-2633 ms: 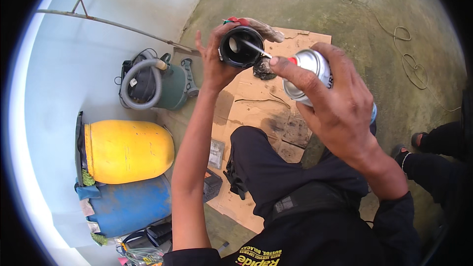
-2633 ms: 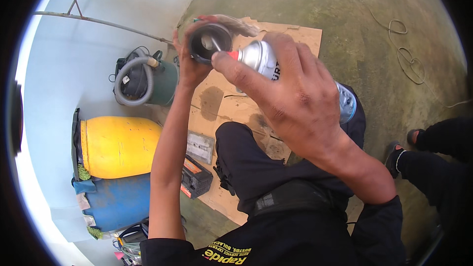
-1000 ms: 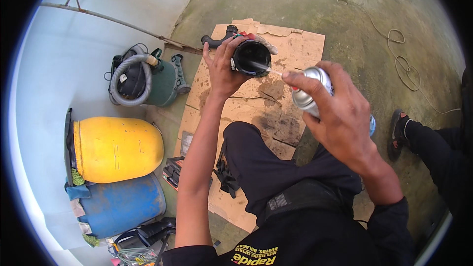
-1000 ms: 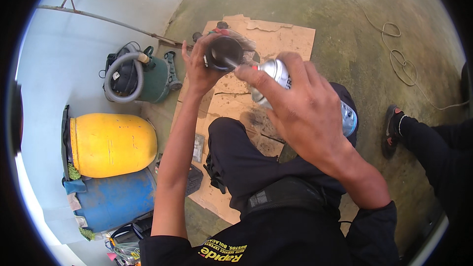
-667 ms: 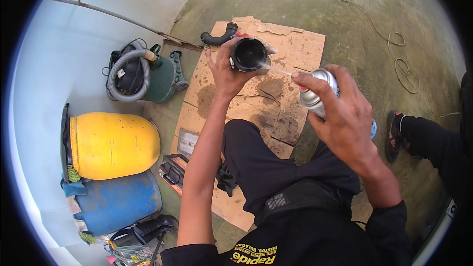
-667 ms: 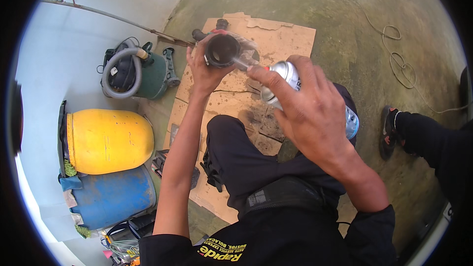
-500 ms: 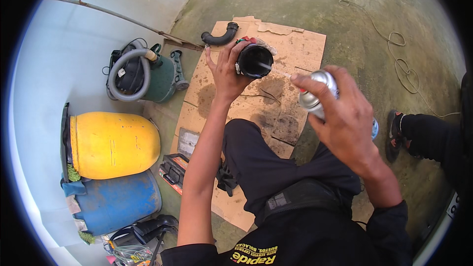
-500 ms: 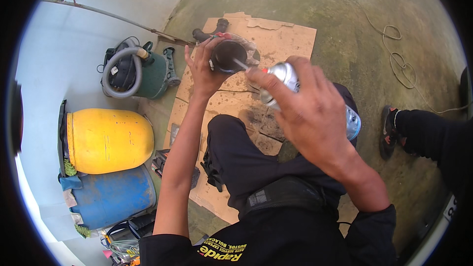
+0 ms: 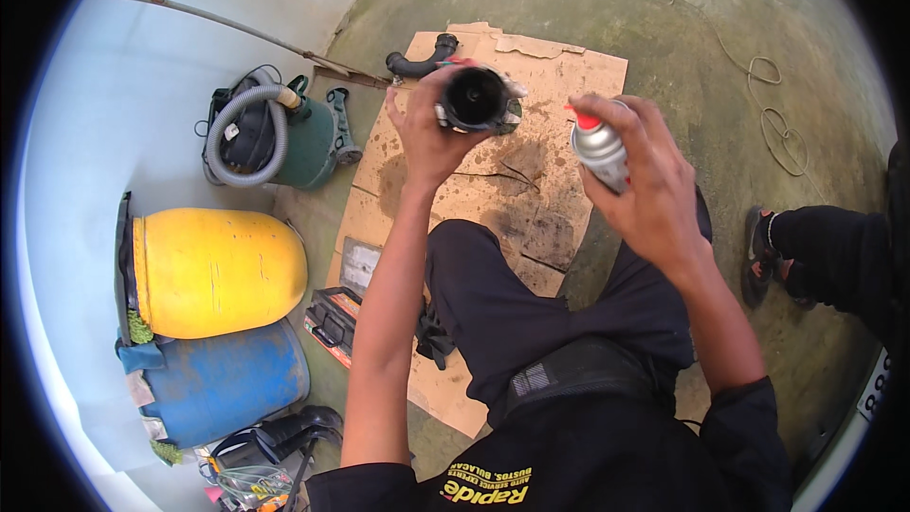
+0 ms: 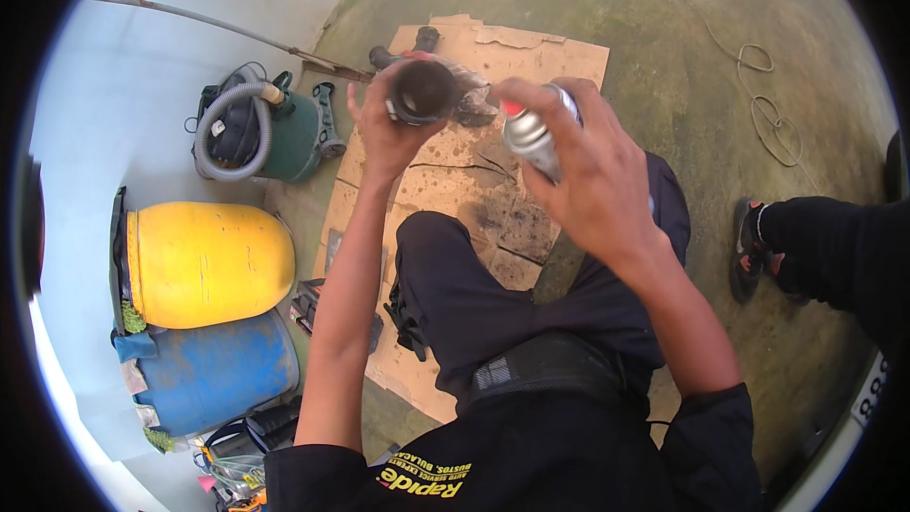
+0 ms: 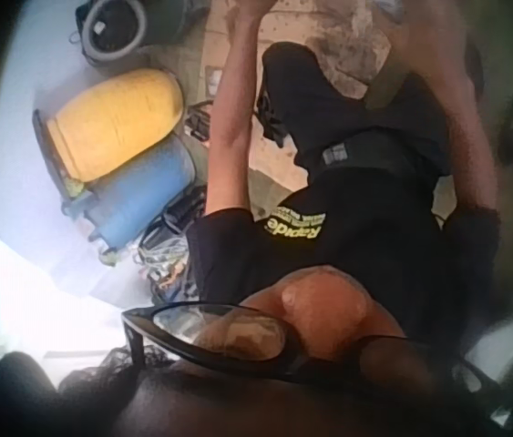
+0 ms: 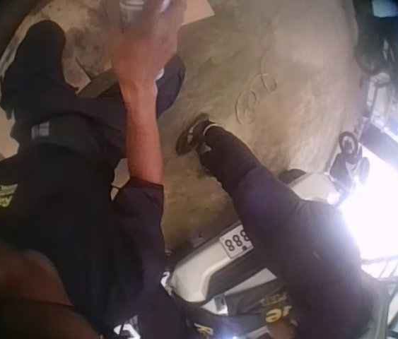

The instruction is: The person cleans a black plastic car part using a scraper, spray cleaner, and rags. The person scrapes residue, sprays the interior, and wipes the part repeatedly with different cloths.

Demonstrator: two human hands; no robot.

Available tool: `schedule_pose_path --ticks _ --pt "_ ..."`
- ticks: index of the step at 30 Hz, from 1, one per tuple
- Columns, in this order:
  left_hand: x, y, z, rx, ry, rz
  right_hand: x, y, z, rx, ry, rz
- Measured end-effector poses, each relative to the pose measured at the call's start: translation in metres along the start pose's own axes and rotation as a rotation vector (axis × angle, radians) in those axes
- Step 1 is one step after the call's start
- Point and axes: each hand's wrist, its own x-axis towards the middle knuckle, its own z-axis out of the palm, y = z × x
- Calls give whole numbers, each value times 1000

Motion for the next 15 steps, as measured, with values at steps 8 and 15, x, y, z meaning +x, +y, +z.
schedule_pose_path --ticks 8,15 --pt "-54 -39 25 -761 393 -562 2 112 133 174 -100 316" --pt "-93 -31 22 -719 340 -642 -27 204 212 34 -298 412"
